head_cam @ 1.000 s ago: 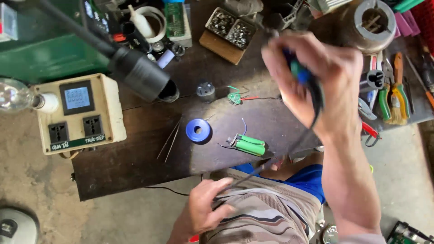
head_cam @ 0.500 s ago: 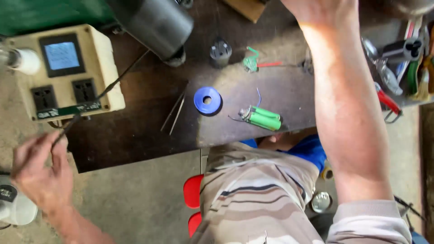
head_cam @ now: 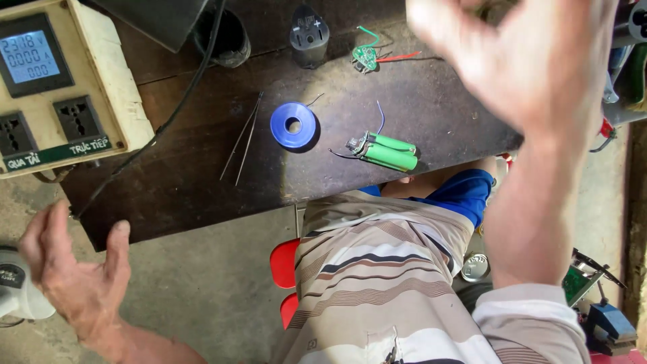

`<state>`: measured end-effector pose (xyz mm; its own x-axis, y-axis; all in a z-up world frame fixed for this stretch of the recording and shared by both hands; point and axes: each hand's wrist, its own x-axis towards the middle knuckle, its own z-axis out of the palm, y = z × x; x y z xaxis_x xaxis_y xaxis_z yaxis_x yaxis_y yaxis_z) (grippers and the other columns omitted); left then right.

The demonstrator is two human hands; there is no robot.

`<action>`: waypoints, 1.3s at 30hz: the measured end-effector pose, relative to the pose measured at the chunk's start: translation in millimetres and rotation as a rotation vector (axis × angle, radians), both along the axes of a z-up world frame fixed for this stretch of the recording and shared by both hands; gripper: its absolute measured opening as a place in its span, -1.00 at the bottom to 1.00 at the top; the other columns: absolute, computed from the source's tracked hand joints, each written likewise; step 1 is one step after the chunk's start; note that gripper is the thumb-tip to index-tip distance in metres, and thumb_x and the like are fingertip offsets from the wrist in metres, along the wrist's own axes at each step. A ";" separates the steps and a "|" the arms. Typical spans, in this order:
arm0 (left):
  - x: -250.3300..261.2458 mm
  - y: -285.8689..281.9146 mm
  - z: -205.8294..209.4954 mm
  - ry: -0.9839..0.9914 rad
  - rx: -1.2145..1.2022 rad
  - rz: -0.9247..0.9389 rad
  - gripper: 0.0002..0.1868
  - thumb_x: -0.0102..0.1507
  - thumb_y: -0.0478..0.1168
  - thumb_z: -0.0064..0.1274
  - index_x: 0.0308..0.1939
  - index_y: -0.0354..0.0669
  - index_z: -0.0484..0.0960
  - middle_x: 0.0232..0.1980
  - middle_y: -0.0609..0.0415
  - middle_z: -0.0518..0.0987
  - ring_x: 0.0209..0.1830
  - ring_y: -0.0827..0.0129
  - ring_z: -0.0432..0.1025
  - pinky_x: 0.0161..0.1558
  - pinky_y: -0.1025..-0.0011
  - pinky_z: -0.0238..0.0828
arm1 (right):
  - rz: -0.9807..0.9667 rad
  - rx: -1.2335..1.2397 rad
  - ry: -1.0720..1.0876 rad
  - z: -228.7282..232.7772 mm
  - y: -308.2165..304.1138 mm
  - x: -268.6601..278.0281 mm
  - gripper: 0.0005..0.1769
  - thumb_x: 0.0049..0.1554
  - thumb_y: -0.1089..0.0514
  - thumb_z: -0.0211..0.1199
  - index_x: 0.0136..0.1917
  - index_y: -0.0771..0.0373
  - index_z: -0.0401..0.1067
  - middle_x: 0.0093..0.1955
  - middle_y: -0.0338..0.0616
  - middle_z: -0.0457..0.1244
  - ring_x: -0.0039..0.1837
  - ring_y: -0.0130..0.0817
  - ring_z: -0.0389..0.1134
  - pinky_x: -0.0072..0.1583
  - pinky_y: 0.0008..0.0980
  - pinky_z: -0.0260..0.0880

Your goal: The person is soldering wires to a small green circuit board attached to a cylindrical green battery pack. They use a soldering iron and solder wire to make connections, then use pliers to trim excess wire and tweezers to adjust components on the board.

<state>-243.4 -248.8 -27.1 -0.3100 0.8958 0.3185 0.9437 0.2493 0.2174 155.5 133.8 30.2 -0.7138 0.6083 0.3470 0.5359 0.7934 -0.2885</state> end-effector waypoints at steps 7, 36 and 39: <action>116.8 43.8 4.0 -0.250 0.429 0.189 -0.83 0.35 -0.67 -0.04 0.00 -0.69 0.58 -0.22 -0.34 0.57 -0.37 0.03 0.48 -0.37 0.21 0.35 | 0.162 -0.187 -0.021 -36.1 -55.7 15.3 -0.12 -0.09 -0.38 0.65 0.17 0.41 0.60 0.08 0.02 0.38 0.18 0.02 0.27 0.29 -0.07 0.23; 243.5 222.0 -37.8 -0.910 0.565 -0.515 -0.58 0.25 -0.49 0.22 0.19 -0.34 0.51 0.11 -0.31 0.63 0.06 -0.08 0.61 0.03 0.14 0.60 | -0.166 0.056 0.787 -104.4 -111.0 -18.1 -0.71 -0.02 0.32 0.50 -0.01 0.47 0.59 -0.12 0.05 0.41 -0.08 0.02 0.39 0.12 -0.03 0.30; 235.0 220.3 -32.5 -0.918 0.434 -0.546 -0.70 0.29 -0.50 0.17 0.12 -0.33 0.62 0.20 -0.33 0.59 0.20 -0.13 0.55 0.18 0.08 0.54 | -0.148 -0.057 0.782 -108.7 -111.1 -12.4 -0.75 0.01 0.37 0.52 -0.02 0.44 0.57 -0.08 0.02 0.42 -0.04 0.00 0.39 0.18 -0.04 0.29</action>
